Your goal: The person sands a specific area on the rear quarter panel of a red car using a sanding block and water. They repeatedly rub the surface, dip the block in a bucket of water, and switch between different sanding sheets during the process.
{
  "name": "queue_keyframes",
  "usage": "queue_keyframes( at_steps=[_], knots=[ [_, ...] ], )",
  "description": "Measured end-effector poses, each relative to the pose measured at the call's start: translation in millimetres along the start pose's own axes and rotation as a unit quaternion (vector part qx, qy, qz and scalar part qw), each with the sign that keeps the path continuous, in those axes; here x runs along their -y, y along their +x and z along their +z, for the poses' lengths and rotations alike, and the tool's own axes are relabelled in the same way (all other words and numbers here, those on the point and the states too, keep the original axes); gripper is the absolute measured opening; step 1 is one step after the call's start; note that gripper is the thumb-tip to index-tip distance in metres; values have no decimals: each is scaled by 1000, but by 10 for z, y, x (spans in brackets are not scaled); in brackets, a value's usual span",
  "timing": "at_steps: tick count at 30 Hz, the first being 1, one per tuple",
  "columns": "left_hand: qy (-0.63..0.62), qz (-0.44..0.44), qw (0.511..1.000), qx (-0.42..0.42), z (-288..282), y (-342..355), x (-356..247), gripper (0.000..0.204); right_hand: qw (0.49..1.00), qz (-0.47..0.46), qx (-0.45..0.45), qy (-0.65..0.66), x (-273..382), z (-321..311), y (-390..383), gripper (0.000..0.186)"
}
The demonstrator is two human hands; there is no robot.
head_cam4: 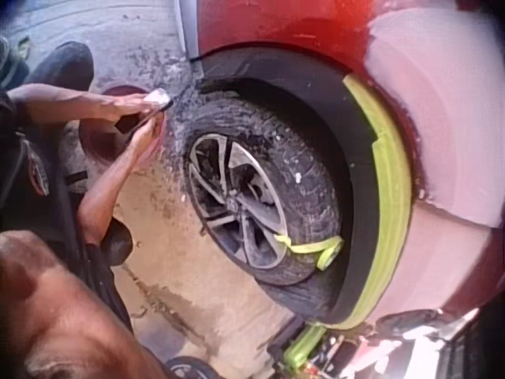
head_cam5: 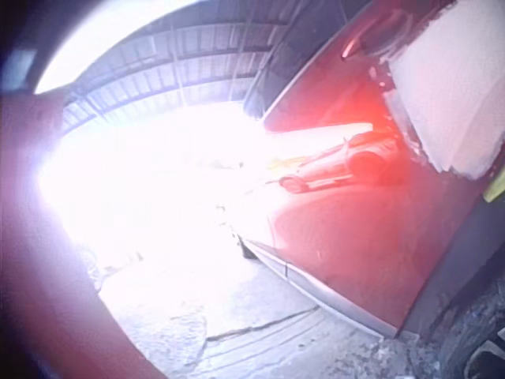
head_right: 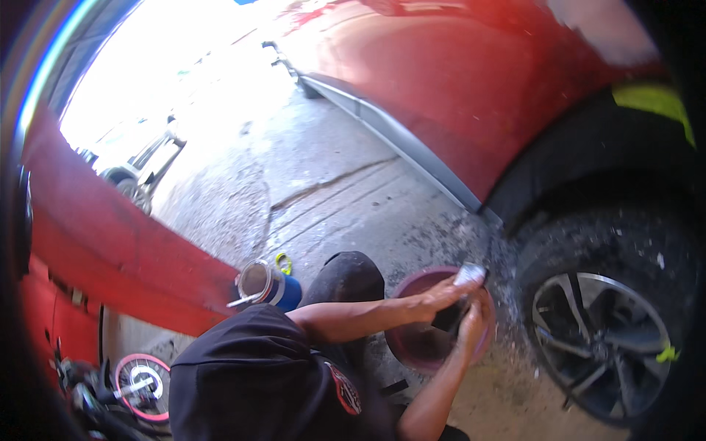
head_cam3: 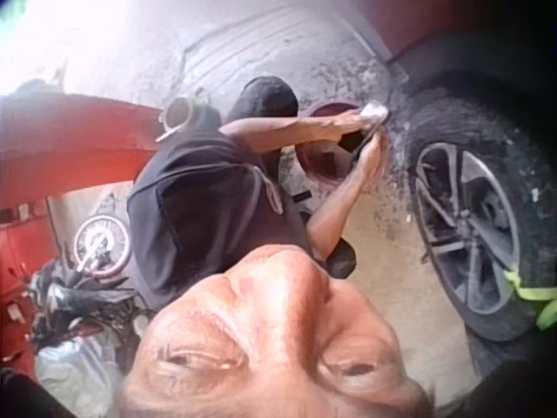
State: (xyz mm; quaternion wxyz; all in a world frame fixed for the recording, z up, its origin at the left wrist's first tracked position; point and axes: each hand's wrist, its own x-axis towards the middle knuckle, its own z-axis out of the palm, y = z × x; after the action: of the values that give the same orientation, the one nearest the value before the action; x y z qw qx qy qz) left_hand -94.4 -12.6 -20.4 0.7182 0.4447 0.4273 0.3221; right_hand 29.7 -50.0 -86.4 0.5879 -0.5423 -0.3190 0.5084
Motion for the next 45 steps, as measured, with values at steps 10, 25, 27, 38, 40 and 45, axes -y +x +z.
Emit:
queue_keyframes(
  at_steps=[10, 25, 27, 38, 40, 45],
  knots=[
    [-138, -95, 977, 130, -183, 152, 114, 50, 976, 39, -43, 208, 60, 254, 65, 86],
    [-358, -85, 912, 183, -608, 278, -273, 44, 984, -54, 151, 74, -236, 22, 359, 69],
    [-408, -131, 886, 175, -557, 249, -361, 36, 968, 27, 161, 189, -193, -24, 354, 69],
    [-309, -204, 917, 146, -584, 297, -213, 38, 987, 67, -90, 113, -259, 141, 291, 51],
    [-304, -183, 928, 113, -524, 192, -350, 38, 995, 41, -89, 12, -259, 56, 252, 48],
    [-114, 8, 983, -142, -417, 282, -324, 39, 925, 53, 85, -367, -157, -19, 80, 40]
  ],
)
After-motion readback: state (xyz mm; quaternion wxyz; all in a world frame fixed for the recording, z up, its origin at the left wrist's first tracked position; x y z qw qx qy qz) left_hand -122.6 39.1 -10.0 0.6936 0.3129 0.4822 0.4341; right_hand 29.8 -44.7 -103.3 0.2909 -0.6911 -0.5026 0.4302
